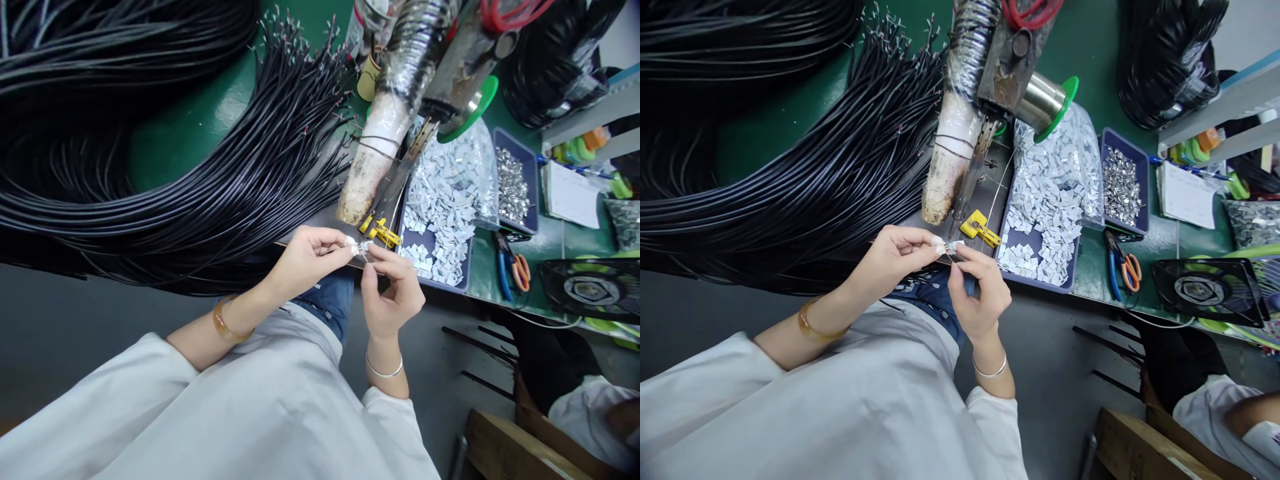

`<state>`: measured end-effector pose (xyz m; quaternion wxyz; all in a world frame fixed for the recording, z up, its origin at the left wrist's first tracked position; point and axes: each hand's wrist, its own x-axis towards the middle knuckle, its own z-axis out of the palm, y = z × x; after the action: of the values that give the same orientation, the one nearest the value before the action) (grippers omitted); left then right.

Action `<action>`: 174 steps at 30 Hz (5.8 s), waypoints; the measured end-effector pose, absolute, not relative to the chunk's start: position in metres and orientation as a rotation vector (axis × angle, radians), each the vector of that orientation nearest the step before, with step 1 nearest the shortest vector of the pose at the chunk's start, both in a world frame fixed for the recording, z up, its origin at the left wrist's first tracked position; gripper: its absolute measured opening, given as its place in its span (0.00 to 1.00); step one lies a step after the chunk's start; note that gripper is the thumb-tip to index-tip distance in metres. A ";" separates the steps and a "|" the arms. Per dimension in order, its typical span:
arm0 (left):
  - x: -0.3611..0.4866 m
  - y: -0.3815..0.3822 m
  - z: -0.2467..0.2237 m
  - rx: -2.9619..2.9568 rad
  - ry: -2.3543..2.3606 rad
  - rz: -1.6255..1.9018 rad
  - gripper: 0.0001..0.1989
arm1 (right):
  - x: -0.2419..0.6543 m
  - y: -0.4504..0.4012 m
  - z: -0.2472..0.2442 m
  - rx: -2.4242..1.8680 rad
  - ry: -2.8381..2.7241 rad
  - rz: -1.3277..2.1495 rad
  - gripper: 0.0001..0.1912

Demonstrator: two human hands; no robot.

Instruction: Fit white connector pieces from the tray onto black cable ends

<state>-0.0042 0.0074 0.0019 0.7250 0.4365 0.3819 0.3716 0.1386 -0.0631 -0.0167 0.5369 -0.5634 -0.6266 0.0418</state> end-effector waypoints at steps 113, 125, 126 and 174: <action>-0.064 -0.009 0.026 1.548 0.872 1.082 0.04 | 0.220 -0.043 0.012 -1.905 -1.417 -0.038 0.08; -0.004 -0.011 -0.008 0.854 0.641 0.748 0.10 | 0.138 -0.073 0.007 -1.395 -1.416 -0.135 0.09; -0.005 -0.011 -0.007 0.891 0.666 0.753 0.10 | 0.137 -0.074 0.003 -1.367 -1.499 -0.174 0.11; -0.017 -0.001 -0.005 0.866 0.576 0.638 0.06 | 0.148 -0.060 -0.007 -1.293 -1.289 0.799 0.05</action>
<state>-0.0173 -0.0008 -0.0049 0.8195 0.4067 0.2703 0.2998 0.1476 -0.0605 -0.0074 0.5431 -0.5446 -0.5431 0.3367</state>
